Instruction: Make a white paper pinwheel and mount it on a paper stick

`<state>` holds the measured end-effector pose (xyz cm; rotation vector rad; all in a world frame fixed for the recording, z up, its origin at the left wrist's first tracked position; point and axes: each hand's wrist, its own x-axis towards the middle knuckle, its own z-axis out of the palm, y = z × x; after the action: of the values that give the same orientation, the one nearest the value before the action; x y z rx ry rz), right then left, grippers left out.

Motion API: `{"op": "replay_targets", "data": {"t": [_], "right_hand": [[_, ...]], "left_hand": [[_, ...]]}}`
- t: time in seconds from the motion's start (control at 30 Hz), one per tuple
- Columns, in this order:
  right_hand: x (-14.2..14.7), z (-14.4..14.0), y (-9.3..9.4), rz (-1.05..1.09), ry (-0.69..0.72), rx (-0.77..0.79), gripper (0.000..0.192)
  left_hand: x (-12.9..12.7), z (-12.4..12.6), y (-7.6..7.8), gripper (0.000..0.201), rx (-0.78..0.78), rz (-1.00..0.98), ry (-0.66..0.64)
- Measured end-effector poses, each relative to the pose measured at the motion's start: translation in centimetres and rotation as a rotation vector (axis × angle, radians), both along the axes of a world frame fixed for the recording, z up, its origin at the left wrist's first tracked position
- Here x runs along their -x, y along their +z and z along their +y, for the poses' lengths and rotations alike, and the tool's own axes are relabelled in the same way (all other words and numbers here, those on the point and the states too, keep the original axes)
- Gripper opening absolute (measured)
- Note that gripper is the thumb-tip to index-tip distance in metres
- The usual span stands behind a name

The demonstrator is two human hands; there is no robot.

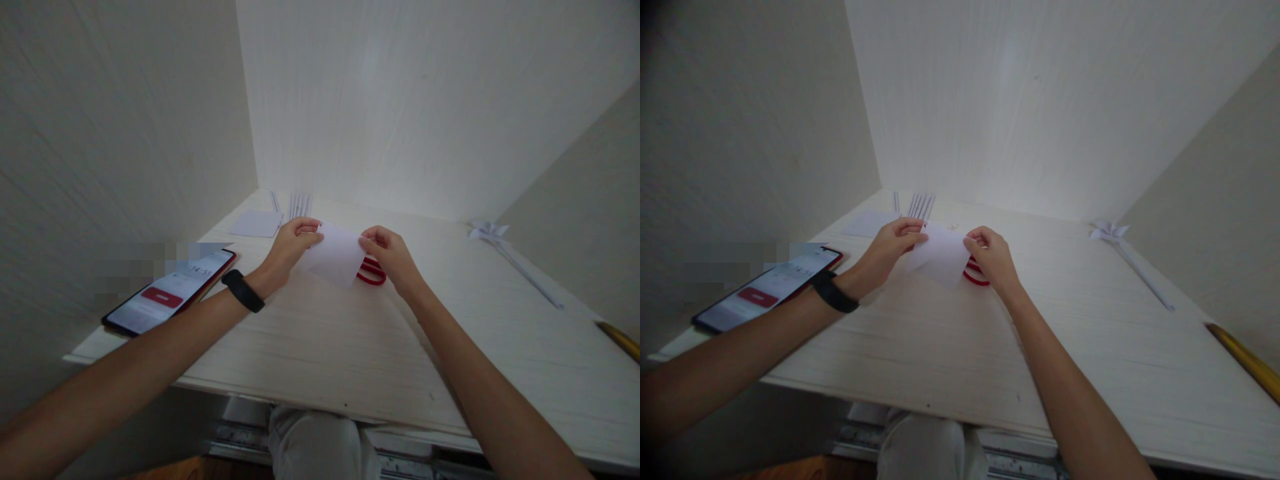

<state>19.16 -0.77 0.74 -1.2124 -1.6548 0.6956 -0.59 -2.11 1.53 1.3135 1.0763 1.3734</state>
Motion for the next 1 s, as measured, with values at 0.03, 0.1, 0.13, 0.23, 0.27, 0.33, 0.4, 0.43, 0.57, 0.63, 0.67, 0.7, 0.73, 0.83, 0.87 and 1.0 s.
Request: {"op": "replay_targets", "data": {"t": [0.03,0.1,0.13,0.23,0.27,0.33,0.4,0.43,0.57,0.63,0.67,0.7,0.73,0.83,0.87,1.0], "right_hand": [[0.0,0.0,0.0,0.001,0.002,-0.002,0.019],[0.0,0.1,0.0,0.006,0.015,-0.012,0.019],[0.0,0.1,-0.1,0.014,0.028,-0.016,0.019],[0.0,0.0,0.0,0.046,0.075,-0.025,0.021],[0.0,0.0,0.1,0.056,0.084,-0.026,0.021],[0.0,-0.1,0.2,0.073,0.089,-0.028,0.020],[0.1,-0.2,0.3,0.085,0.094,-0.028,0.021],[0.1,-0.2,0.3,0.087,0.103,-0.025,0.021],[0.4,-0.6,0.5,0.053,0.176,0.008,0.021],[0.6,-0.9,0.7,0.038,0.208,0.024,0.021],[0.7,-1.1,0.8,0.036,0.218,0.032,0.021],[0.8,-1.3,1.0,0.038,0.226,0.041,0.021],[0.9,-1.4,1.1,0.041,0.231,0.051,0.021],[1.1,-1.8,1.5,0.052,0.236,0.093,0.020],[1.1,-1.9,1.5,0.055,0.241,0.106,0.020],[1.3,-2.1,1.6,0.053,0.293,0.148,0.019]], "left_hand": [[0.0,0.0,0.0,0.030,0.010,0.003,0.006],[-0.1,-0.1,0.1,0.034,0.036,0.010,-0.010],[-0.2,-0.1,0.1,0.035,0.048,0.015,-0.039],[-0.3,-0.3,0.2,0.037,0.069,0.050,-0.138],[-0.3,-0.4,0.2,0.037,0.074,0.065,-0.149],[-0.3,-0.5,0.3,0.038,0.084,0.084,-0.139],[-0.2,-0.7,0.4,0.038,0.080,0.088,-0.133],[-0.2,-0.7,0.5,0.037,0.074,0.093,-0.144],[-0.2,-0.8,0.7,0.028,0.047,0.167,-0.240],[-0.2,-0.7,0.6,0.024,0.050,0.203,-0.276],[-0.2,-0.6,0.5,0.023,0.056,0.212,-0.288],[-0.1,-0.5,0.3,0.022,0.065,0.218,-0.296],[-0.1,-0.4,0.2,0.022,0.073,0.221,-0.303],[-0.1,-0.3,-0.1,0.022,0.073,0.221,-0.339],[-0.1,-0.3,0.0,0.022,0.074,0.219,-0.350],[-0.2,-0.5,0.1,0.020,0.099,0.209,-0.342]]}}
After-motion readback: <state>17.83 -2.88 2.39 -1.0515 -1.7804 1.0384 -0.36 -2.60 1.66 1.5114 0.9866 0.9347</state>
